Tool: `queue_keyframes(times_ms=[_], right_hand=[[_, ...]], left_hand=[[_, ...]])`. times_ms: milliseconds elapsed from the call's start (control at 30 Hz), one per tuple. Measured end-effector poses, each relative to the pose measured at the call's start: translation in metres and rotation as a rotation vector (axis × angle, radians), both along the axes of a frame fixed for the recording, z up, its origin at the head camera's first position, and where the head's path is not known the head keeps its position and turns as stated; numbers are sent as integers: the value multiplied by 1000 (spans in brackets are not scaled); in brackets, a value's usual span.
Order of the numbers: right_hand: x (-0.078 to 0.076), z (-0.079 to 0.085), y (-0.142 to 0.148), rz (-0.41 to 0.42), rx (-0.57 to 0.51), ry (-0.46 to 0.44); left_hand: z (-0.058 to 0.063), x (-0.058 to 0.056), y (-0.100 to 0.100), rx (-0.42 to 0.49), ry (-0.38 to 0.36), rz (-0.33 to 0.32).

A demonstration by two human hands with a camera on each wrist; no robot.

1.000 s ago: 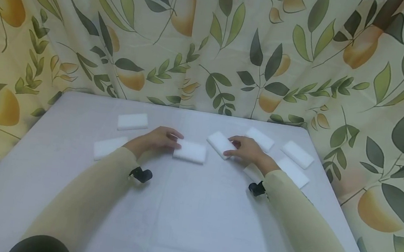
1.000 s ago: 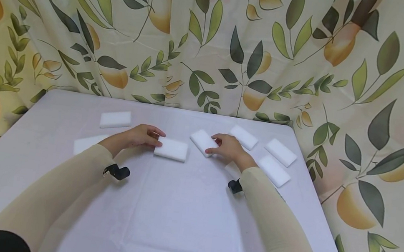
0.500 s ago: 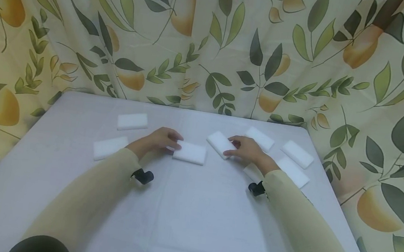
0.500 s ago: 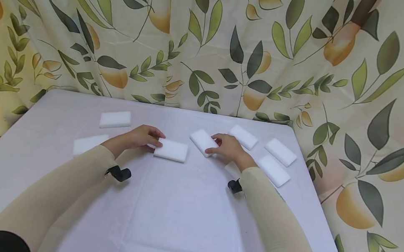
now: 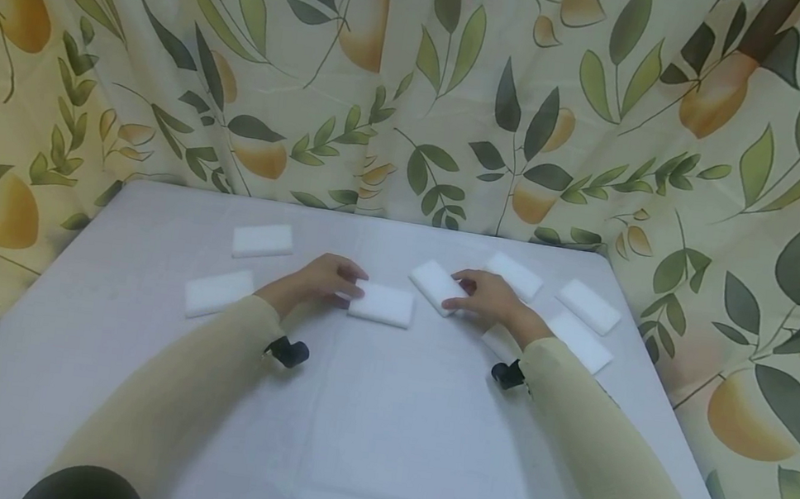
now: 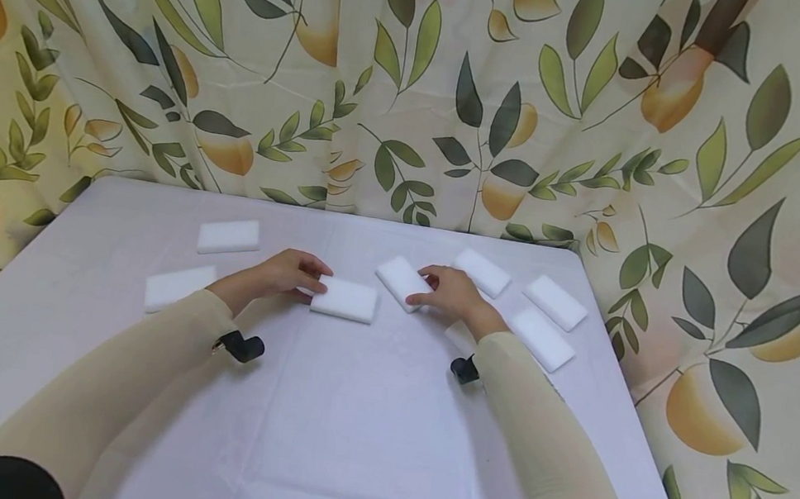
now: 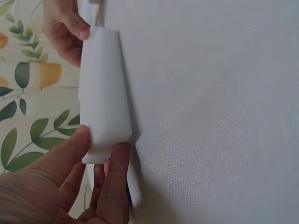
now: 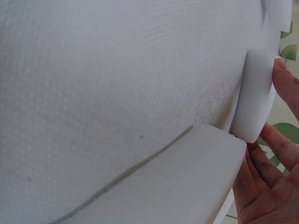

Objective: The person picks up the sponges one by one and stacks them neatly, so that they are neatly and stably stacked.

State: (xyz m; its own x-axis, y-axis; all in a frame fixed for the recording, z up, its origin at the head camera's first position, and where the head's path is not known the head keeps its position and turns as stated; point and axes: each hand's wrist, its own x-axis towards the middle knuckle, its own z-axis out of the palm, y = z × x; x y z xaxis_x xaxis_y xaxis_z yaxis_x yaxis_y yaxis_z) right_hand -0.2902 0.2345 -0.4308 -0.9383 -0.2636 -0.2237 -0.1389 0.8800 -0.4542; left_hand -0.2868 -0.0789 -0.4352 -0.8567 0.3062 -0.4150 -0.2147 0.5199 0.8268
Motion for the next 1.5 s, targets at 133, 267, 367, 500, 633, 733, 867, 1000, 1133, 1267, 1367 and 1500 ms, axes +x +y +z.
queue_keyframes(times_ms=[133, 267, 367, 500, 633, 733, 867, 1000, 1133, 1267, 1367, 1500], right_hand=[[1, -1, 0, -4, -2, 2], [-1, -3, 0, 1, -1, 3], [-2, -4, 1, 5, 1, 5], [-3, -4, 3, 3, -1, 7], [-2, -2, 3, 4, -9, 12], [0, 0, 2, 2, -14, 14], [3, 3, 1, 2, -18, 13], [2, 2, 1, 3, -23, 13], [1, 1, 2, -10, -29, 1], [0, 1, 3, -17, -44, -11], [-1, 0, 4, -13, -56, -18], [-2, 2, 6, -14, -83, -49]], left_hand=[[0, 2, 4, -1, 6, 18], [-2, 3, 6, -9, 13, 44], [-2, 4, 7, -11, 15, 60], [-3, 3, 8, -18, 18, 68], [-5, 1, 8, -27, 31, 67], [-8, -1, 8, -36, 49, 60], [-9, 0, 9, -56, 60, 53], [-8, 1, 9, -78, 72, 48], [-10, 1, 9, -87, 76, 55], [-10, 1, 9, -81, 67, 70], [-9, 2, 8, -76, 61, 74], [-8, 2, 8, -64, 60, 68]])
